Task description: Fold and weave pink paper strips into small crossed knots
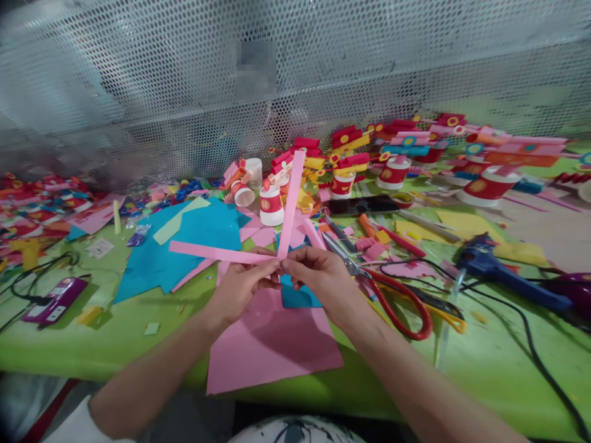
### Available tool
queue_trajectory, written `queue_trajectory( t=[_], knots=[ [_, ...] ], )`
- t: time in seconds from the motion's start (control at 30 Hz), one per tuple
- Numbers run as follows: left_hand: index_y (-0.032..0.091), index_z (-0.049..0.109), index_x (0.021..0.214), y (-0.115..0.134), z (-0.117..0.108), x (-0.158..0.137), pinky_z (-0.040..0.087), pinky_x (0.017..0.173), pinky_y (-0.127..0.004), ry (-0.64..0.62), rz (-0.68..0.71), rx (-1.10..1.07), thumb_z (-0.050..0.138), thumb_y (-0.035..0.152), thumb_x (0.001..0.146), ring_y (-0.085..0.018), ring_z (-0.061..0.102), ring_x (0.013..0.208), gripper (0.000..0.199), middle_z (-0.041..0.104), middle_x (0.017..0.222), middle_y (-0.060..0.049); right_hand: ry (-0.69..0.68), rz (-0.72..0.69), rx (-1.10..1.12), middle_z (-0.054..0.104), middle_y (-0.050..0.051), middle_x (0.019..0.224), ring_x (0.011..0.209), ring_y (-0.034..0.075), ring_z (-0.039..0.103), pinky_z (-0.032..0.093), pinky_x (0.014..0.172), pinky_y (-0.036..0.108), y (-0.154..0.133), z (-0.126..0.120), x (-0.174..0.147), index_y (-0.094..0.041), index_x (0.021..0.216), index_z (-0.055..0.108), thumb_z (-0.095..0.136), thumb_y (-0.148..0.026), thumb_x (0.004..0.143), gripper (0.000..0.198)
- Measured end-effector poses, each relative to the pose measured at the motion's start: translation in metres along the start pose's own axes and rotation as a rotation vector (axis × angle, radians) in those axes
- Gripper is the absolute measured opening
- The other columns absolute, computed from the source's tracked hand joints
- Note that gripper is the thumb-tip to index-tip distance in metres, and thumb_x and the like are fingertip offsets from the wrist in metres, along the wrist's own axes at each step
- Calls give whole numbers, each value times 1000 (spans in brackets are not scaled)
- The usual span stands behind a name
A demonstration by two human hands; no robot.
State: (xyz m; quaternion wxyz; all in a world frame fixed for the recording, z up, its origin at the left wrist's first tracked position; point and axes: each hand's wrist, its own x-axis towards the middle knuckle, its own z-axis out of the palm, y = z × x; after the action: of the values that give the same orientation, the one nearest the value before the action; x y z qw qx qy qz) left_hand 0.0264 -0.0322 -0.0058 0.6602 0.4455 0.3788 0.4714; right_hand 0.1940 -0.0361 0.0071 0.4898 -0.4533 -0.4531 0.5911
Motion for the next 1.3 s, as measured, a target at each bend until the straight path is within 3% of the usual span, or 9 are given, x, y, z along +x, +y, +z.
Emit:
queue_trajectory(
  t=[0.23, 0.6, 1.07, 1.3],
  knots=[
    [16, 73, 86, -1, -1, 1, 58, 73, -31, -7, 29, -47, 76, 36, 81, -14, 66, 69, 22, 70, 78, -4, -1, -18, -18, 62, -2, 60, 52, 9, 51, 40, 50, 22, 1, -1, 0, -18, 69, 72, 88, -39, 68, 27],
    [17, 76, 90, 5, -2, -2, 59, 74, -29, 33, 150, 141, 72, 37, 86, -15, 68, 72, 20, 73, 81, -5, -23, -9, 35, 66, -1, 71, 55, 8, 54, 43, 51, 22, 2, 0, 0, -19, 78, 75, 88, -36, 70, 22],
    [14, 77, 81, 8, -1, 0, 56, 67, -28, 96, 66, 43, 76, 35, 80, -14, 64, 64, 21, 71, 72, -5, -25, -60, 29, 70, 2, 84, 64, 12, 56, 49, 53, 24, 8, 1, 3, -22, 89, 79, 88, -35, 70, 24],
    [14, 77, 80, 7, -1, 0, 56, 67, -29, 126, 35, 24, 77, 31, 77, -14, 64, 63, 17, 70, 70, -5, -27, -86, 17, 66, 0, 75, 61, 11, 56, 49, 51, 23, 10, 4, 5, -21, 83, 74, 90, -34, 67, 26]
  ],
)
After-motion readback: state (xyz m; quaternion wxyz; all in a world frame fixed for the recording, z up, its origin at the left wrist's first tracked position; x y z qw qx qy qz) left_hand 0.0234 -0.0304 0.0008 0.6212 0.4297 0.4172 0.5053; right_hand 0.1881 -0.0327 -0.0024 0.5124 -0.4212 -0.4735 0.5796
